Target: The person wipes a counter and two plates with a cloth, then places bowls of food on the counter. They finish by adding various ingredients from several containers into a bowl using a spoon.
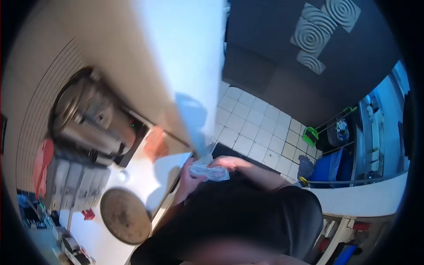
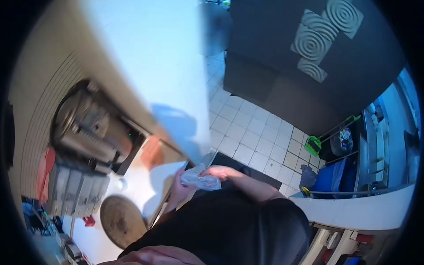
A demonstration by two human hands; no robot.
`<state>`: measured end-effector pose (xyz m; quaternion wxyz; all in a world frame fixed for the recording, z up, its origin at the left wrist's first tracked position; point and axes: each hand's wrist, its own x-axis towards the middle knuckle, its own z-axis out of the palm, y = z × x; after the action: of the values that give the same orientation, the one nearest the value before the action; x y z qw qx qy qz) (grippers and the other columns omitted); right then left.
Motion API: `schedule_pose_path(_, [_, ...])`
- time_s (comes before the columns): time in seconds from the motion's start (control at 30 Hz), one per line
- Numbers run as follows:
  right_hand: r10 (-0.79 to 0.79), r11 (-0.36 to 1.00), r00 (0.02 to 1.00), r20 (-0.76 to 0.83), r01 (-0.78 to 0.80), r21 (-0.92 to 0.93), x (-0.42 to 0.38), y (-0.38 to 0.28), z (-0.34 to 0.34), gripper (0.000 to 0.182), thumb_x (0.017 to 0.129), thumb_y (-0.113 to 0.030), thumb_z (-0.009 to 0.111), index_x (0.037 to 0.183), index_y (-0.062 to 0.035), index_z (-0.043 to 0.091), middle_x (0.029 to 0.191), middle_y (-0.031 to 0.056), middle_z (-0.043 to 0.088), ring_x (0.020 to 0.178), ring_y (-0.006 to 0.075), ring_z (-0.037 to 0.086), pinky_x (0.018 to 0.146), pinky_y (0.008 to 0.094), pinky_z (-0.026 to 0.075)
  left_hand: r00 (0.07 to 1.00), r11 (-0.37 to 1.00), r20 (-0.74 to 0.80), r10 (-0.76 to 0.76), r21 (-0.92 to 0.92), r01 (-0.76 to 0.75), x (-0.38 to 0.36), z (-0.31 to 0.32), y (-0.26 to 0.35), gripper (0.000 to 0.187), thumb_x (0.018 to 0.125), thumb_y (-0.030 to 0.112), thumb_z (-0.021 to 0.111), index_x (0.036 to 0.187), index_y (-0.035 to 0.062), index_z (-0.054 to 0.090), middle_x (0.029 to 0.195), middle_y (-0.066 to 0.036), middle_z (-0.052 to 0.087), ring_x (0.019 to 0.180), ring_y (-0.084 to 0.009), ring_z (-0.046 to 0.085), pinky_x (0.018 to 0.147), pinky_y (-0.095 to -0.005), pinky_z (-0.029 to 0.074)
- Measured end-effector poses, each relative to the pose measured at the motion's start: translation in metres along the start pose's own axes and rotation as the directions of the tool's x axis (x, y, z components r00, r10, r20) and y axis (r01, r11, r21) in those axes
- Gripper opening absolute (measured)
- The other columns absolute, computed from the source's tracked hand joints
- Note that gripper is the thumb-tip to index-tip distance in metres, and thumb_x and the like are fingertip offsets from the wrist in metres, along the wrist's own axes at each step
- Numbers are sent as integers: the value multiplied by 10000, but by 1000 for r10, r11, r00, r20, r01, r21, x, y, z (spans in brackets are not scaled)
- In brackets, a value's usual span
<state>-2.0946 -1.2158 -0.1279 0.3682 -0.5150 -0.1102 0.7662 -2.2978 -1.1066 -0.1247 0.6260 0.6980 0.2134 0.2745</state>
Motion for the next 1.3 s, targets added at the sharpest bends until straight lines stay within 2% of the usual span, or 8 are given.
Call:
schedule_pose_path(0.07, [-138,948,990,-16,136,287,-40,-8,-82,462,882,-368,584,1155,5,563,903,67,651,748,156,615,692,277,508,992,944,119,-42,329,1,65,97,-10,446,761,129,693,1158,43,509,1086,-142,563,1008,-262,573,852,-363,478])
schedule_pose_path(0.27, [-610,737,502,-613,77,-671,-54,-34,-278,224,786,-136,599,981,-26,583,817,151,616,790,276,618,712,378,498,887,804,178,-425,524,280,229,230,-97,536,733,65,673,1227,50,465,1098,-155,563,995,-286,583,813,-362,488])
schedule_pose_path(0.37, [-595,800,2,-804,103,-592,-31,-88,-377,111,779,-115,553,855,-39,583,710,164,615,706,315,615,689,363,490,808,743,261,-529,602,292,309,271,-122,519,770,59,635,1254,39,447,1093,-112,573,970,-238,594,735,-359,521])
schedule_pose_path(0.63, [-756,528,466,-460,19,-849,46,-312,-512,529,715,-229,711,1157,5,541,1058,236,593,1051,369,560,925,379,441,753,753,-25,-657,-54,655,613,246,-241,294,831,193,606,1087,49,608,937,-84,636,847,-189,611,678,-333,507])
schedule_pose_path(0.9, [-941,36,-323,-98,193,-981,77,-898,-641,991,762,-530,649,1377,101,196,1435,323,225,1347,427,234,1099,437,244,977,860,-207,60,508,55,1026,184,-60,282,811,182,581,1044,30,623,971,-227,639,934,-363,610,793,-379,470])
schedule_pose_path(1.03, [-457,739,-242,-856,433,-517,66,-1040,-669,914,805,-726,395,1343,9,322,1303,283,439,1238,381,418,1074,484,209,964,981,-262,-42,172,90,1145,151,-10,241,791,111,603,1023,49,620,913,-92,665,852,-209,616,764,-329,465])
schedule_pose_path(1.17, [-372,661,-618,-693,348,-665,95,-1089,-726,775,824,-650,452,1268,-18,386,1269,225,491,1227,395,391,1019,508,243,971,993,-235,-36,100,61,1246,132,8,248,773,73,602,1019,40,614,905,-71,651,821,-157,587,752,-291,451])
schedule_pose_path(1.3, [-309,593,-485,-818,574,-565,75,-1127,-746,719,825,-519,543,1312,-23,358,1285,221,477,1231,388,370,1029,505,228,960,987,-243,-143,34,156,1336,136,1,309,791,127,609,1083,38,564,950,-86,626,826,-165,574,675,-301,459])
